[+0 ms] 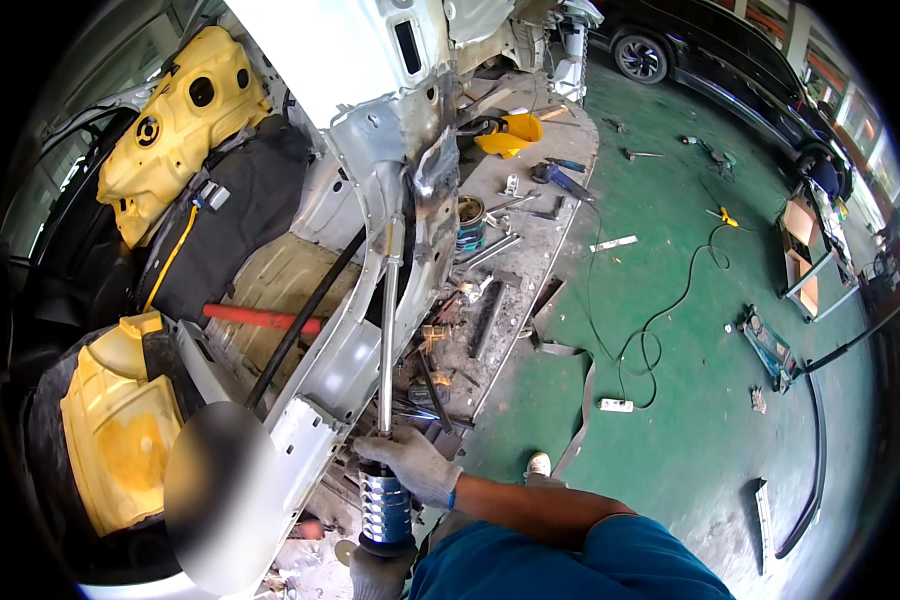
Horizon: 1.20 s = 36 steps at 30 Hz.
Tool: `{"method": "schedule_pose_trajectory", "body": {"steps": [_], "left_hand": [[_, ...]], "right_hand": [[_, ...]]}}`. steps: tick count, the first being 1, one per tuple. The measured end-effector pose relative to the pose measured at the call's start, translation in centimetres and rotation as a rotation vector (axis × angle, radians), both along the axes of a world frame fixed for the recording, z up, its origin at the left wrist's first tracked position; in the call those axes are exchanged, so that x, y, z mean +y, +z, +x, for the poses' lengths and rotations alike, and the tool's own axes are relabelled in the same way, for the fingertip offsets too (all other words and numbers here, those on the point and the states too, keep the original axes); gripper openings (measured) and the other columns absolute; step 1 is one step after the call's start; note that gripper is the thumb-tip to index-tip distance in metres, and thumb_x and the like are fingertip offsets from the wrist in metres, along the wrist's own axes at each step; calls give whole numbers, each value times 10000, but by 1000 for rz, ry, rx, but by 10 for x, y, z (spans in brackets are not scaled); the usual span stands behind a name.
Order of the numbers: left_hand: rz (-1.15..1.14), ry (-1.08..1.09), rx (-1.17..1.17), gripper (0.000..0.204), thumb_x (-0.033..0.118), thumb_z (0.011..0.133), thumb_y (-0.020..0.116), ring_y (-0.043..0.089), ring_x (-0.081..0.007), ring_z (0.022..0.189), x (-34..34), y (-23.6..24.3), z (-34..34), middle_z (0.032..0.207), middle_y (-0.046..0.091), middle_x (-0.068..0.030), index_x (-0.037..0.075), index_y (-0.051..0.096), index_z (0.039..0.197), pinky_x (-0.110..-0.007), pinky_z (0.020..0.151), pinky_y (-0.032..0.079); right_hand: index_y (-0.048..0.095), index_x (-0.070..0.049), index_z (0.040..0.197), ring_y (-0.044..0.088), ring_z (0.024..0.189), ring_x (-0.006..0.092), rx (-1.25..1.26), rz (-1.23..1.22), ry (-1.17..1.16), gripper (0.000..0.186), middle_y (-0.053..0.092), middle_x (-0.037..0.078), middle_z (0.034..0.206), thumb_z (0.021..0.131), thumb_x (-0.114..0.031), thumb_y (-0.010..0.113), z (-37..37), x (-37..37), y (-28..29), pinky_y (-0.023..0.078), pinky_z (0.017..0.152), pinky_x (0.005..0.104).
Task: The person uses a hammer and chisel to remove a metal panel from the car's front frame. After detaching the panel, they place it on a workbench and continue to hammer and pry at its edges to separate components.
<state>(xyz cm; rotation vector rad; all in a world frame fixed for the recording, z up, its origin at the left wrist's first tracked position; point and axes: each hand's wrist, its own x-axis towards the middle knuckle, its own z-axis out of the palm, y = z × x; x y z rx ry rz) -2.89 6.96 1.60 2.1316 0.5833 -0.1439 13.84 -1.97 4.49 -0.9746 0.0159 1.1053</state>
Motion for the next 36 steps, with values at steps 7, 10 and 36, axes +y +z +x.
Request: {"method": "schedule_pose_trajectory", "body": {"steps": [7,10,36], "left_hand": [[-3,33,-76,355,291,903,704,672,-230,951,10,8,6,1027,672,-151,31,620,1130,-387,840,508],[12,42,-92,338,294,887,728,683,-229,891,12,10,4,956,680,-155,21,642,1065,-392,791,513],[162,116,-37,367,152,863,782,740,-235,888,14,143,-57,904,737,-179,-19,640,1156,-376,776,566]], "right_hand": [[695,-26,1010,623,720,110,20,34,-94,269,671,17,835,953,-288,712,-11,13,-2,504,637,293],[693,-25,1010,629,726,119,22,10,-137,271,673,27,846,942,-287,720,-16,19,-7,507,641,296],[704,7,909,666,596,171,40,428,-194,261,728,142,811,867,-240,777,36,37,53,559,554,325]]}}
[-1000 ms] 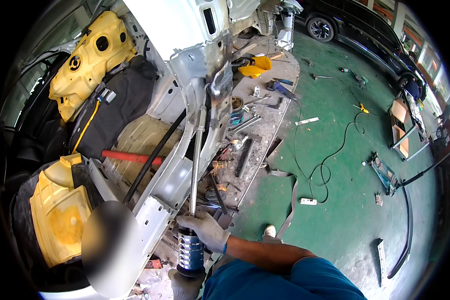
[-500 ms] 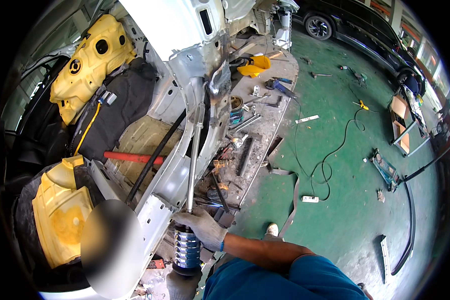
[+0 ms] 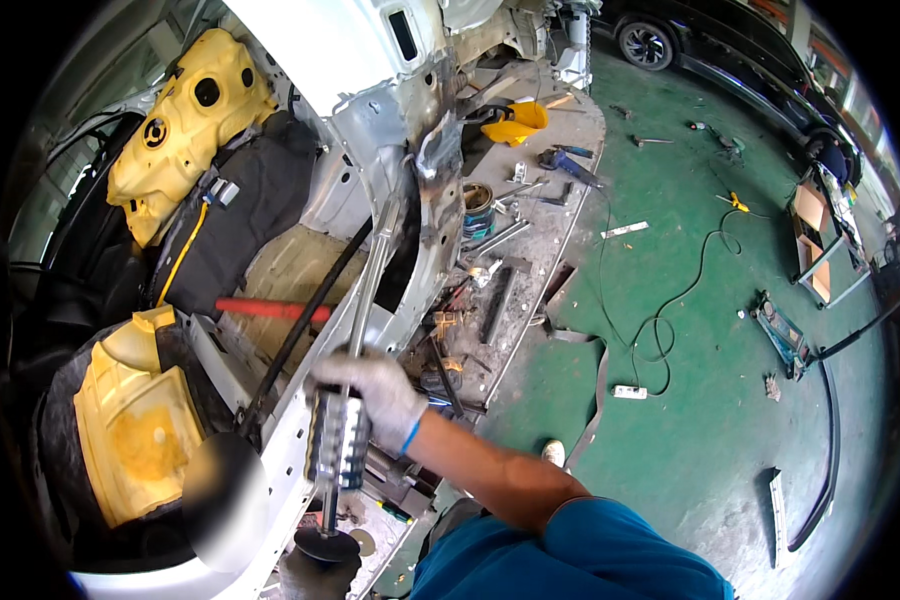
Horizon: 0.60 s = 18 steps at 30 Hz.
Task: The person uses a hammer and chisel to remove a metal panel from the car's front frame. After detaching the panel, they place it on a workbench and continue to hammer and pry at its edges to separate components.
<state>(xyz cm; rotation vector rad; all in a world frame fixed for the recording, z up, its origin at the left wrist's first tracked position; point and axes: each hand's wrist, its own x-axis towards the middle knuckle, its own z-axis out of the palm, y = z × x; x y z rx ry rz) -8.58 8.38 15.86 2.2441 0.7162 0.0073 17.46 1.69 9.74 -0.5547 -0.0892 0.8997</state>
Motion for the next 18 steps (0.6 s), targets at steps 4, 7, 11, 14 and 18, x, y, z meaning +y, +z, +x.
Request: {"method": "schedule_pose_trajectory", "body": {"steps": [4,7,11,14,18], "left_hand": [[-66,16,50,369,243,862,794,747,-253,839,-5,1,1,886,750,-171,3,684,1121,-386,755,569],[-63,24,59,375,258,860,796,747,-256,824,-7,-4,16,876,749,-174,2,689,1112,-390,743,569],[-26,44,42,382,277,857,799,748,-260,804,-9,-18,36,862,747,-178,0,695,1099,-394,726,568],[-6,48,21,389,292,854,801,748,-263,789,-9,-21,36,851,746,-181,-1,699,1090,-397,714,567],[3,84,26,399,311,851,804,748,-268,769,-14,-16,16,837,745,-185,-2,705,1078,-402,698,567]], "right_hand": [[700,-17,958,693,682,209,22,69,-3,308,729,118,850,882,-311,752,29,0,-7,586,637,364],[682,-32,1049,702,772,175,-239,-35,-67,303,724,87,870,880,-257,793,-22,0,-22,583,745,332],[665,-7,1031,698,793,177,77,20,201,212,717,94,910,922,-161,762,-67,-2,-11,571,744,324],[649,-3,1006,708,789,188,55,43,207,201,715,105,930,921,-142,767,-69,1,-12,588,728,332],[678,-7,1026,667,715,141,20,-62,178,270,713,72,870,945,-255,747,-71,-3,-3,558,665,299]]}}
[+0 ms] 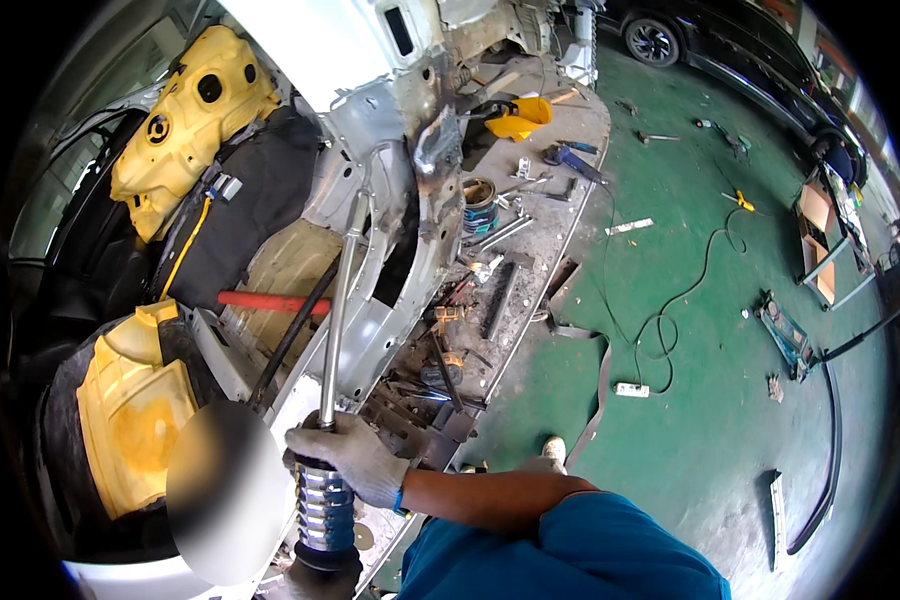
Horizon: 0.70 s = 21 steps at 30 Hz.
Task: The person uses a hammer and chisel to remove a metal panel from the car's front frame. After detaching the panel, they place it on a workbench and continue to hammer and pry at its edges to separate components.
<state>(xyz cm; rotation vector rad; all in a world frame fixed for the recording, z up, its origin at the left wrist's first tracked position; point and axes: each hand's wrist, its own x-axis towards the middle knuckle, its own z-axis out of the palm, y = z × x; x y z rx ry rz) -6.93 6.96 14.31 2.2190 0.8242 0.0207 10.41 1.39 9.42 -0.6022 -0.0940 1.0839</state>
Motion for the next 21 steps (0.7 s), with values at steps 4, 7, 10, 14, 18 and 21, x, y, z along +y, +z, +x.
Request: {"method": "schedule_pose_trajectory", "body": {"steps": [4,7,10,14,18,21], "left_hand": [[0,61,17,410,331,848,806,749,-272,749,-8,-2,-33,823,744,-189,-4,711,1066,-406,682,566],[10,10,-94,415,342,852,799,757,-302,748,-6,-17,-31,804,735,-202,-11,703,1047,-415,655,564],[22,-10,-89,406,344,847,804,760,-313,769,-7,-17,-27,812,739,-201,-3,704,1031,-416,669,569],[43,-25,-85,394,348,841,812,764,-328,798,-9,-14,-22,824,745,-200,7,706,1010,-417,688,576],[80,-12,-72,389,358,840,814,762,-318,787,-10,-16,-28,815,745,-187,23,703,1004,-418,684,574],[126,-14,-46,372,352,839,813,756,-302,762,-10,-14,-27,800,745,-159,40,702,1010,-414,678,570]], "right_hand": [[650,-3,1013,680,702,163,22,-17,-37,286,701,86,831,927,-252,760,3,-1,-5,570,631,329],[648,-3,1003,698,704,193,3,-83,-47,293,697,94,826,912,-256,764,10,-6,-7,573,627,340],[647,-1,1001,705,714,198,6,-91,-65,288,706,112,846,914,-252,758,13,-5,-12,575,631,344],[646,3,1010,706,711,200,-31,-71,-72,303,714,131,856,911,-258,762,14,-12,-15,577,633,350],[644,0,1015,703,699,196,7,-50,-77,307,714,126,851,911,-263,762,9,-5,-20,577,628,348],[644,-6,1007,699,690,191,17,-36,-77,302,711,113,843,908,-265,765,9,-5,-20,577,625,344]]}}
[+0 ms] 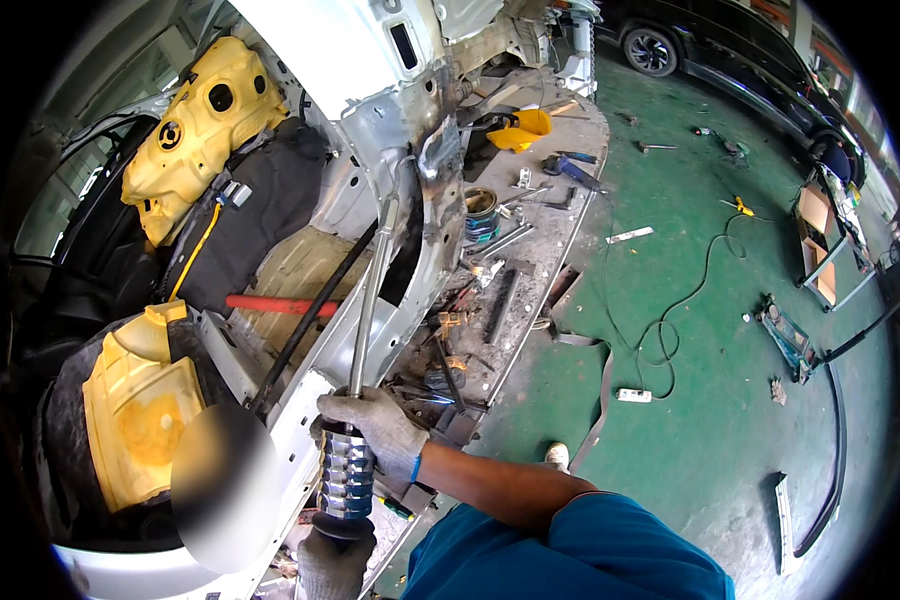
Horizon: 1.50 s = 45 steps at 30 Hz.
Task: The person uses a hammer and chisel to remove a metal panel from the car's front frame. After detaching the panel, they place it on a workbench and continue to hammer and pry at its edges to separate components.
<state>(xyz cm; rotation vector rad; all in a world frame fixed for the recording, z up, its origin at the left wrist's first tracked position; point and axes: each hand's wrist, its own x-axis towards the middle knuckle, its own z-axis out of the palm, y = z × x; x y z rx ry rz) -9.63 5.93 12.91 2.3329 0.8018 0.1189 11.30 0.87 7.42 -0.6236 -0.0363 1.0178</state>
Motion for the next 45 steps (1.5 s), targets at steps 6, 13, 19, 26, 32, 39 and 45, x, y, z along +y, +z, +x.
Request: {"method": "schedule_pose_trajectory", "body": {"steps": [6,13,19,26,32,39,45], "left_hand": [[13,0,23,308,292,847,805,748,-259,768,0,-5,-3,831,750,-120,70,709,1038,-381,695,569],[-25,14,13,276,246,845,803,746,-227,795,-1,-9,-7,868,758,-103,81,715,1048,-357,730,571],[26,-8,2,263,247,844,801,748,-232,782,-5,-4,0,864,756,-104,103,716,1047,-367,709,575],[-240,78,433,398,28,885,584,697,-238,1093,-14,29,24,1211,689,-179,28,622,1281,-351,1005,518],[8,-39,-58,212,182,839,804,740,-226,801,-4,3,-1,880,745,-91,87,701,999,-358,723,571],[96,-65,-67,230,171,856,789,741,-242,746,-4,17,0,828,739,-114,71,684,1034,-370,676,569],[-345,79,25,341,36,879,599,715,-210,1006,-8,32,29,1126,702,-181,31,641,1218,-355,896,557]], "right_hand": [[650,-22,990,700,687,194,50,19,-33,296,687,78,809,891,-266,786,-1,3,-7,581,625,345],[645,-21,1007,708,696,201,63,27,-15,291,696,89,846,885,-239,794,-2,0,-6,593,633,358],[636,-10,1005,701,670,206,72,54,9,285,698,99,833,885,-220,789,3,-3,-4,591,597,370],[647,4,1025,698,671,201,65,53,-13,329,699,94,835,874,-245,799,0,-5,-7,588,617,355],[658,-16,996,701,679,200,26,38,14,321,704,100,829,866,-268,806,5,-4,-2,585,631,355],[657,-45,965,707,706,244,57,212,-29,298,714,123,837,907,-325,743,72,-4,18,603,664,412],[686,19,1009,694,678,196,102,64,4,280,702,100,810,887,-211,788,-5,-1,10,581,635,345]]}}
